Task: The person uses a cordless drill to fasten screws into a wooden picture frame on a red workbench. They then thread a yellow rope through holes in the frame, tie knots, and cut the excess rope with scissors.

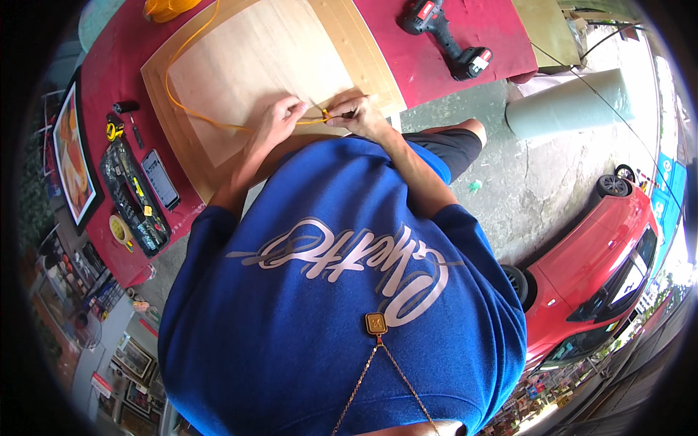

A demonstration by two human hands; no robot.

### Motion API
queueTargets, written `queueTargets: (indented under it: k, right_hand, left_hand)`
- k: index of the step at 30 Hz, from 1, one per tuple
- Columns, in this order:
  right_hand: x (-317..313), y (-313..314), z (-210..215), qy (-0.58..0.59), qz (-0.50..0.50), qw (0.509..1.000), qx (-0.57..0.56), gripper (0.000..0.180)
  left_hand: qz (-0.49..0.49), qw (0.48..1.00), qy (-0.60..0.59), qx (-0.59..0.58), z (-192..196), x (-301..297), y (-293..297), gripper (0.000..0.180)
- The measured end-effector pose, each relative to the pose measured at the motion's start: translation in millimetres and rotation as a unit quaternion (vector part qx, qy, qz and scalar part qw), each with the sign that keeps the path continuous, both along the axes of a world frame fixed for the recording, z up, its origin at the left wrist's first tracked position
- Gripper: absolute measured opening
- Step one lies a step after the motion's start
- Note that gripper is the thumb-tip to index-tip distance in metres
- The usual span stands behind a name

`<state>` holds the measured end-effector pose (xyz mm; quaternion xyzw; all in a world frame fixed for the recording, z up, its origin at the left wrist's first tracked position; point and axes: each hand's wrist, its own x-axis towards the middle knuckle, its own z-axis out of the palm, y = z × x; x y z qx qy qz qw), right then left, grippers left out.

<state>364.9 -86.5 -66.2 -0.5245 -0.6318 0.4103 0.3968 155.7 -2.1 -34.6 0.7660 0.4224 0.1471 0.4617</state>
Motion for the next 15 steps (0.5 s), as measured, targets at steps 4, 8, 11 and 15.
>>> queueTargets:
  k: [4,8,11,15]
  right_hand:
    - [-1,-2,-1,0.008,-0.017,1.000,-0.024,0.015]
    - [-1,-2,10,-0.005,-0.019,0.999,-0.049,0.016]
    - [1,-1,13,-0.004,0.012,0.999,-0.053,0.015]
    - [4,1,8,-0.015,0.034,0.999,-0.007,0.014]
  left_hand:
    - [-0.125,0.986,0.100,-0.036,13,9,0,0.028]
    - [-0.147,0.981,0.119,-0.038,0,17,-5,0.026]
    - [-0.132,0.982,0.120,-0.059,-9,18,0,0.026]
    - [-0.127,0.979,0.103,-0.123,-24,13,4,0.022]
